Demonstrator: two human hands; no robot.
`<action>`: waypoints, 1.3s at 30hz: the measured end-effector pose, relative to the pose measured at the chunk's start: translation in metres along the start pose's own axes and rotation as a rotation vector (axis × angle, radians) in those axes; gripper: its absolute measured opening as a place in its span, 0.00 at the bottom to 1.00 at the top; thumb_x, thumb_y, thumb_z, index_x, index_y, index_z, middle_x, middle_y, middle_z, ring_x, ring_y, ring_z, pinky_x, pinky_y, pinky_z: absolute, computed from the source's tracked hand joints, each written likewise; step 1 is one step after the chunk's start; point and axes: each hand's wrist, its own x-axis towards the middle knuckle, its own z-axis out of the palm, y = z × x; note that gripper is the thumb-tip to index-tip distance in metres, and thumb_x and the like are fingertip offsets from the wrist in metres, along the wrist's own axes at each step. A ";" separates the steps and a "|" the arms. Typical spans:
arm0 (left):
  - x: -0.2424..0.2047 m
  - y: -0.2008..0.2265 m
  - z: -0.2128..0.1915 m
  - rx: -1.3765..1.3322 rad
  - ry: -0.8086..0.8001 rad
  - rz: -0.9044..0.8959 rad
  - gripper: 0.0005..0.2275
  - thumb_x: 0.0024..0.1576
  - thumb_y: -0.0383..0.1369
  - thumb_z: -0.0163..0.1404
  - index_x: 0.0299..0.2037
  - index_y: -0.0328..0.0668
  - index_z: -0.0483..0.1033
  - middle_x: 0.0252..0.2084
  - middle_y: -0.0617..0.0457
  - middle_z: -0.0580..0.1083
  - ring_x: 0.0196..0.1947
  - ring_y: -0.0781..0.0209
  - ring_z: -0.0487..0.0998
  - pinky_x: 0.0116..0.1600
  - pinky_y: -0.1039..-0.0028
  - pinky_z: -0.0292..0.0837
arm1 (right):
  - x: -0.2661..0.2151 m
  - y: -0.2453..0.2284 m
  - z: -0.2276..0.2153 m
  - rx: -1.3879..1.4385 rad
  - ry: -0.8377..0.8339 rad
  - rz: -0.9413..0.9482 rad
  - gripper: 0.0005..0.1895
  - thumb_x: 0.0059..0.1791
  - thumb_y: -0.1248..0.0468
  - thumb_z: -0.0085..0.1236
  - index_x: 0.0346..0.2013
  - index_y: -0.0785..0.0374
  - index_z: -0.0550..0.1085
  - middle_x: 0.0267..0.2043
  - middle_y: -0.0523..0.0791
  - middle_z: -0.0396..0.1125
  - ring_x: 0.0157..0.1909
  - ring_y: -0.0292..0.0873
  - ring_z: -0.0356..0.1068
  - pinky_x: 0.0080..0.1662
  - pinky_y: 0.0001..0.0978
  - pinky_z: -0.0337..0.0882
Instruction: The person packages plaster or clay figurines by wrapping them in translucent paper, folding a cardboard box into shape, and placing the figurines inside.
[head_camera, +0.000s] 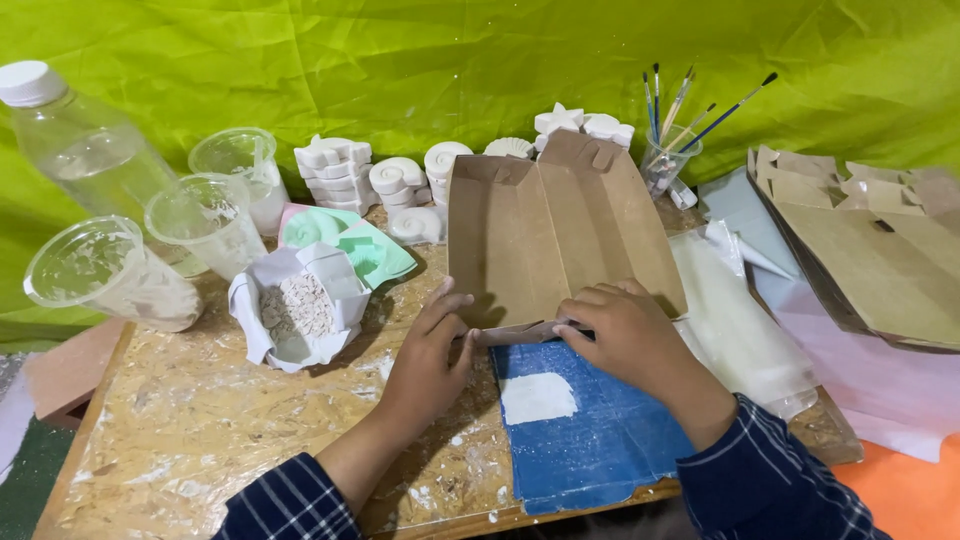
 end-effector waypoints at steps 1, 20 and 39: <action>0.000 -0.001 0.000 -0.001 -0.001 -0.001 0.06 0.59 0.26 0.52 0.30 0.30 0.75 0.54 0.42 0.75 0.69 0.35 0.64 0.67 0.54 0.68 | 0.000 0.003 0.006 0.000 -0.001 0.001 0.06 0.52 0.50 0.55 0.39 0.42 0.77 0.33 0.34 0.73 0.46 0.37 0.75 0.58 0.38 0.64; -0.004 -0.006 0.012 -0.003 0.022 0.061 0.05 0.61 0.28 0.51 0.35 0.35 0.77 0.57 0.45 0.75 0.70 0.35 0.61 0.67 0.55 0.67 | 0.005 -0.028 0.032 -0.132 0.461 -0.348 0.07 0.52 0.64 0.56 0.36 0.46 0.78 0.30 0.35 0.67 0.38 0.37 0.70 0.53 0.41 0.64; 0.011 -0.040 -0.042 -0.226 0.399 -0.018 0.08 0.65 0.27 0.45 0.49 0.40 0.78 0.52 0.47 0.75 0.59 0.47 0.76 0.62 0.58 0.72 | -0.017 -0.041 0.017 -0.309 0.492 -0.426 0.09 0.46 0.68 0.61 0.35 0.47 0.78 0.28 0.38 0.70 0.42 0.41 0.71 0.58 0.55 0.61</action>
